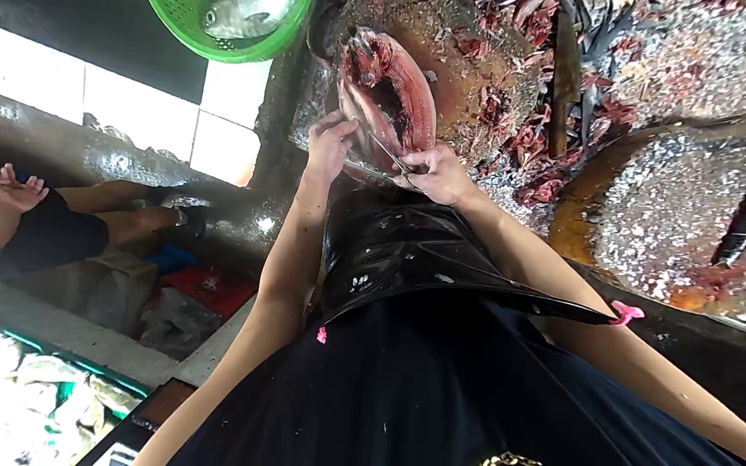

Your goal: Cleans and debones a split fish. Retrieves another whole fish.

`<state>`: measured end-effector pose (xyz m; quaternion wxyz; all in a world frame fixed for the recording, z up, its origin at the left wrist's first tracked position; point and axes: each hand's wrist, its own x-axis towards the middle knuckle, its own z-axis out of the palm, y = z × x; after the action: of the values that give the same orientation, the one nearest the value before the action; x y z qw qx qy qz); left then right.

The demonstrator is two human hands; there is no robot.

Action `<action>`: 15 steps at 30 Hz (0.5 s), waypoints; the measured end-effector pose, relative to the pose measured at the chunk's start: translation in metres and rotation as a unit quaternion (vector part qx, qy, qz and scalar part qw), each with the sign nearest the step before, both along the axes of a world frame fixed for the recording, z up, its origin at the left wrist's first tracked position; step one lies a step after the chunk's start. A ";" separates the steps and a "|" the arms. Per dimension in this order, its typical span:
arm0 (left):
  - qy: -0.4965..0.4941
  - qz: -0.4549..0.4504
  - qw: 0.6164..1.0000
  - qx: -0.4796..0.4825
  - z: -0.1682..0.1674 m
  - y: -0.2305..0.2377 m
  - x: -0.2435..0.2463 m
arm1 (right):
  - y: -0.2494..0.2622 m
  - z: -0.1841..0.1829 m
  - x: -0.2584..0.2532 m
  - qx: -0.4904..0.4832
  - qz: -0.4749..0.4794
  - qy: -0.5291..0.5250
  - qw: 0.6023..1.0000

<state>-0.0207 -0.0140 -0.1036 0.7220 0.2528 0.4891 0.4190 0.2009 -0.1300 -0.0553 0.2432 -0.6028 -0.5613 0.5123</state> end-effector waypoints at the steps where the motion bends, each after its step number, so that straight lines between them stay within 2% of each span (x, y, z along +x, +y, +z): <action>1: 0.000 0.005 1.000 -0.004 0.001 -0.001 0.001 | -0.001 -0.001 0.000 0.001 -0.001 0.004 1.000; 7: -0.014 0.030 0.999 0.003 -0.004 0.001 0.003 | -0.009 0.000 0.002 -0.008 0.002 0.007 1.000; 15: -0.004 -0.014 1.000 0.024 -0.001 0.000 0.001 | -0.002 -0.006 0.002 0.011 -0.030 0.031 0.999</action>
<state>-0.0198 -0.0143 -0.1049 0.7234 0.2748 0.4724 0.4218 0.2026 -0.1317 -0.0616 0.2826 -0.6001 -0.5411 0.5170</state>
